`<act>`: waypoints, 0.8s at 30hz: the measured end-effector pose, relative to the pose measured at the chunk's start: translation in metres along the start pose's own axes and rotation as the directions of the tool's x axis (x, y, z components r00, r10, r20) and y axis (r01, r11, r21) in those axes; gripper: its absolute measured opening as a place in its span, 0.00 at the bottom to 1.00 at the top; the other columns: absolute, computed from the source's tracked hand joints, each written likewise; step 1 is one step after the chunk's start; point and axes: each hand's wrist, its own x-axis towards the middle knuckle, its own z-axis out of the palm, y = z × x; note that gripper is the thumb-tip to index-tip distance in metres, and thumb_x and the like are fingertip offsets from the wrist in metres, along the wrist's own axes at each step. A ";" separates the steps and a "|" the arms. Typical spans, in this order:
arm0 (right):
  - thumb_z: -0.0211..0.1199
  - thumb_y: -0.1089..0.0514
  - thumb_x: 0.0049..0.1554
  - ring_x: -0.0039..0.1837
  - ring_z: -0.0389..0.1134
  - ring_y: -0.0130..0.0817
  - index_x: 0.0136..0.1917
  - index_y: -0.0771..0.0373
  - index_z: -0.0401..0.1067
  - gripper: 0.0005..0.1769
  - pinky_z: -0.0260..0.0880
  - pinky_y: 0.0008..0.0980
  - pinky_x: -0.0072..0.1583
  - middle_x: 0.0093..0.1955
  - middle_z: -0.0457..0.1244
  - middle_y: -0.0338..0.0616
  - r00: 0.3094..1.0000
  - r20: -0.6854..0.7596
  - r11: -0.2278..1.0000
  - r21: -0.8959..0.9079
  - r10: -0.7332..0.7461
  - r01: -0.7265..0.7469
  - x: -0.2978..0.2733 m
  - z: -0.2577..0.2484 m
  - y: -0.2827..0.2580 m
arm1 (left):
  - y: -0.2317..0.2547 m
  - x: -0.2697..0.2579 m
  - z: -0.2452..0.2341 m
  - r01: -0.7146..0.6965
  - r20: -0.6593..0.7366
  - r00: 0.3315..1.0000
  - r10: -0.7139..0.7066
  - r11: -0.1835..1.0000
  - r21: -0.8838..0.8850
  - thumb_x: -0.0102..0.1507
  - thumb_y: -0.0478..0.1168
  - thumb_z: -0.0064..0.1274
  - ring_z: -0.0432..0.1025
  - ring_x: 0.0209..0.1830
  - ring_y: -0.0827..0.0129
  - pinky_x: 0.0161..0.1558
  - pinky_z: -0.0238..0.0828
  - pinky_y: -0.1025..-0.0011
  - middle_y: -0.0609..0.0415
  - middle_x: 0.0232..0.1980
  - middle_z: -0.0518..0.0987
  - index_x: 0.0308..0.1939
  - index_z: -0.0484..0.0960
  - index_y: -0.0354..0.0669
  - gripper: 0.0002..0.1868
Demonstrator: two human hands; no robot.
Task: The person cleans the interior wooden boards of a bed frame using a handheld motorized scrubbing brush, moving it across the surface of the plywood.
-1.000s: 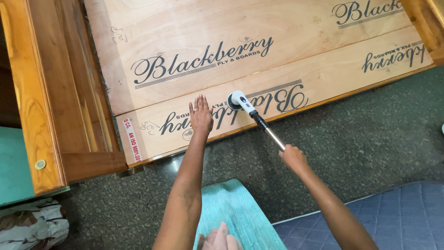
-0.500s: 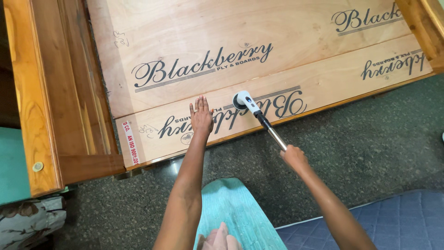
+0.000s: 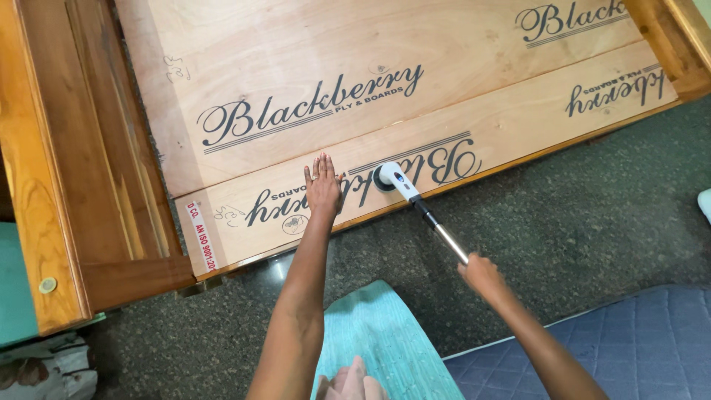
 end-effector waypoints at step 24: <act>0.59 0.41 0.61 0.57 0.74 0.60 0.57 0.62 0.74 0.23 0.74 0.57 0.59 0.52 0.71 0.60 0.993 -0.007 0.993 0.006 0.116 -0.116 -0.029 0.014 0.043 | 0.015 0.000 -0.002 -0.035 0.012 0.999 0.035 0.999 0.034 0.74 0.54 0.22 0.34 0.85 0.67 0.80 0.22 0.58 0.57 0.85 0.40 0.82 0.40 0.44 0.35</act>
